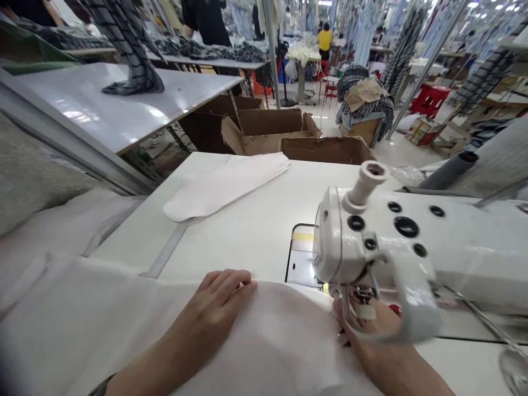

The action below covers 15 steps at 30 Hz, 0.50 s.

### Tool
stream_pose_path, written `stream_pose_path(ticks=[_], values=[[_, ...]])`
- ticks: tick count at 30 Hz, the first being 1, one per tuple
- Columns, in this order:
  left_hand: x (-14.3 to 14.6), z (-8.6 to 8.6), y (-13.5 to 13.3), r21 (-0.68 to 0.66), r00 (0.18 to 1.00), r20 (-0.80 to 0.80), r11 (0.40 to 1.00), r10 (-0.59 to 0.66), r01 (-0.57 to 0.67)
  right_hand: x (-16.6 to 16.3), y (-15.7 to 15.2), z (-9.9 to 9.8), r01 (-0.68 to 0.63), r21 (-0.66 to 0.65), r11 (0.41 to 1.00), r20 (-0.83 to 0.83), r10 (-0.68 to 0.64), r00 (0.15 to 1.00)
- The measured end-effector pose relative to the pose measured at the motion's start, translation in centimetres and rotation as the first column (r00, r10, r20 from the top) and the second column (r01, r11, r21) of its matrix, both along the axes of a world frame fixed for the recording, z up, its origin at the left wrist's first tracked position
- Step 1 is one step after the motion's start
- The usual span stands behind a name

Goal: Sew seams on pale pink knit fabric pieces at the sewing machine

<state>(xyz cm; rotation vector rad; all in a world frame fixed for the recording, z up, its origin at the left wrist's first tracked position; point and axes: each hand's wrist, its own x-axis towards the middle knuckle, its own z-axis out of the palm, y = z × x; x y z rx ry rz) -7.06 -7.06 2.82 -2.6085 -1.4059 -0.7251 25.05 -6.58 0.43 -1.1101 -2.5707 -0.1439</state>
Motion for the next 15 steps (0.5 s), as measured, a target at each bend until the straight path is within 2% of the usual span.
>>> stream_pose_path(ticks=[3,5,7,9,12,15], values=[[-0.1,0.0,-1.2,0.033,0.996,-0.091,0.999,0.011,-0.008,-1.6,-1.5,3.9,-0.253,0.142,0.957,0.085,0.243,0.966],[-0.2,-0.2,-1.9,0.079,0.996,-0.091,0.997,0.010,-0.003,-2.2,-2.4,5.4,-0.314,0.141,0.939,0.074,0.306,0.949],[0.3,-0.5,-2.3,0.106,0.998,-0.067,0.994,0.000,0.007,-1.9,-2.7,5.5,-0.232,0.043,0.972,-0.014,0.233,0.972],[1.5,-0.8,-2.1,0.100,0.999,-0.049,0.995,-0.020,0.025,-0.3,-2.3,4.9,-0.082,-0.107,0.991,-0.102,0.071,0.992],[4.8,-1.3,-1.0,0.093,0.998,-0.024,0.994,-0.059,0.061,3.4,-1.1,3.8,0.129,-0.269,0.954,-0.145,-0.172,0.974],[8.1,-1.6,0.5,0.093,0.997,0.004,0.993,-0.079,0.078,6.6,0.0,3.5,0.276,-0.317,0.908,-0.129,-0.329,0.935]])
